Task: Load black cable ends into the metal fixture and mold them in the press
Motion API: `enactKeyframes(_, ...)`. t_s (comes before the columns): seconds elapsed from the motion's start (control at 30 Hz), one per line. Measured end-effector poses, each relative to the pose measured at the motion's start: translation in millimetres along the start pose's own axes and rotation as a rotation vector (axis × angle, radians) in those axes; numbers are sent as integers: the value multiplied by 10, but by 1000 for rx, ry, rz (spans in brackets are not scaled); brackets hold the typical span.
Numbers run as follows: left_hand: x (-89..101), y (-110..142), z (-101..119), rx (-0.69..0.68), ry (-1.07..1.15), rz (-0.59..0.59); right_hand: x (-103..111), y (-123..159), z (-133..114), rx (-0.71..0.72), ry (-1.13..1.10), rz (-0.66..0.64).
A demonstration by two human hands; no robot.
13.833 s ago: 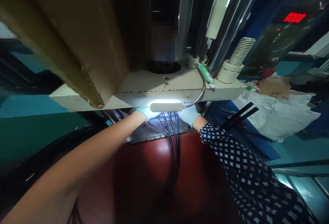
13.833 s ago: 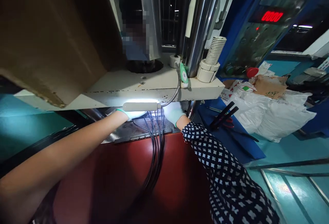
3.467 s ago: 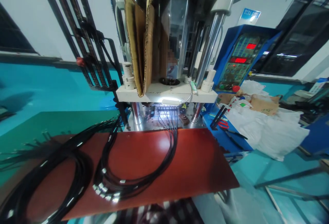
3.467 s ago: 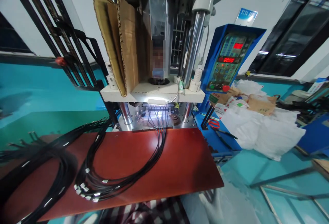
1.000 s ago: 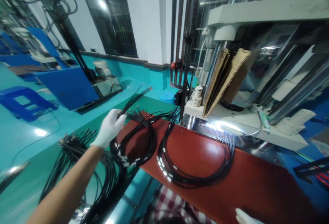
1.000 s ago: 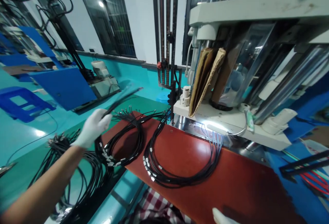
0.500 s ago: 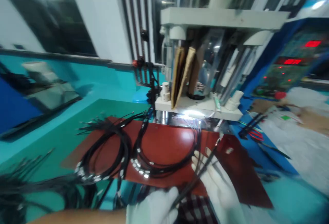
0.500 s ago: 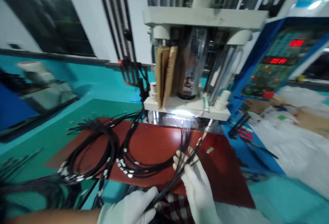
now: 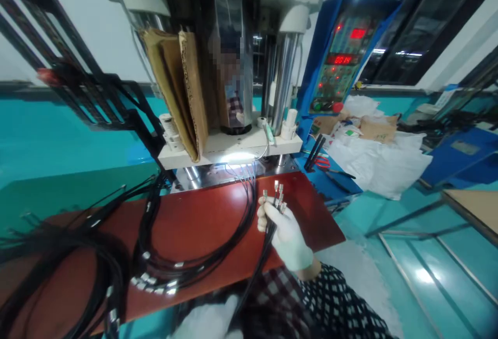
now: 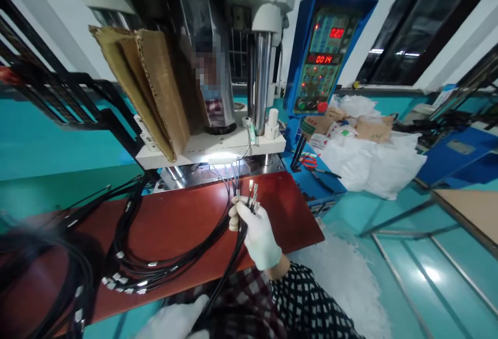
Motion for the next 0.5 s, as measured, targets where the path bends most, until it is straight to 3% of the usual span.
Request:
enactKeyframes(0.03, 245, -18, 131, -125, -45, 67, 6, -35, 68, -50, -11, -42)
enactKeyframes(0.07, 508, -89, 180, -166, -66, 126, 4, -65, 148, -117, -44, -95)
enactKeyframes(0.17, 1286, -643, 89, -115, -155, 301, -69, -101, 377, -362, -235, -264)
enactKeyframes(0.23, 1645, -1166, -45, -47, -226, 386, -146, -105, 443, -469, -366, -334)
enactKeyframes(0.3, 1813, -1641, -138, 3, -349, 417, -217, -108, 457, -517, -456, -370)
enactKeyframes(0.37, 1834, -1943, -177, 13, -380, 411, -269, -96, 464, -543, -501, -404)
enactKeyframes(0.43, 1777, -2013, -208, 14, -381, 392, -266, -77, 493, -557, -502, -417)
enactKeyframes(0.5, 1695, -1859, -291, 38, -390, 364, -177, -68, 550, -537, -417, -377)
Point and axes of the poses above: each hand's wrist, its own y-axis away from the middle knuckle, its own x-axis out of the back of the hand, z = x × y, the point moved 8 cm from there along -y, towards the middle knuckle, and after that the axes turned 10 degrees about y, right-handed, at the moved point
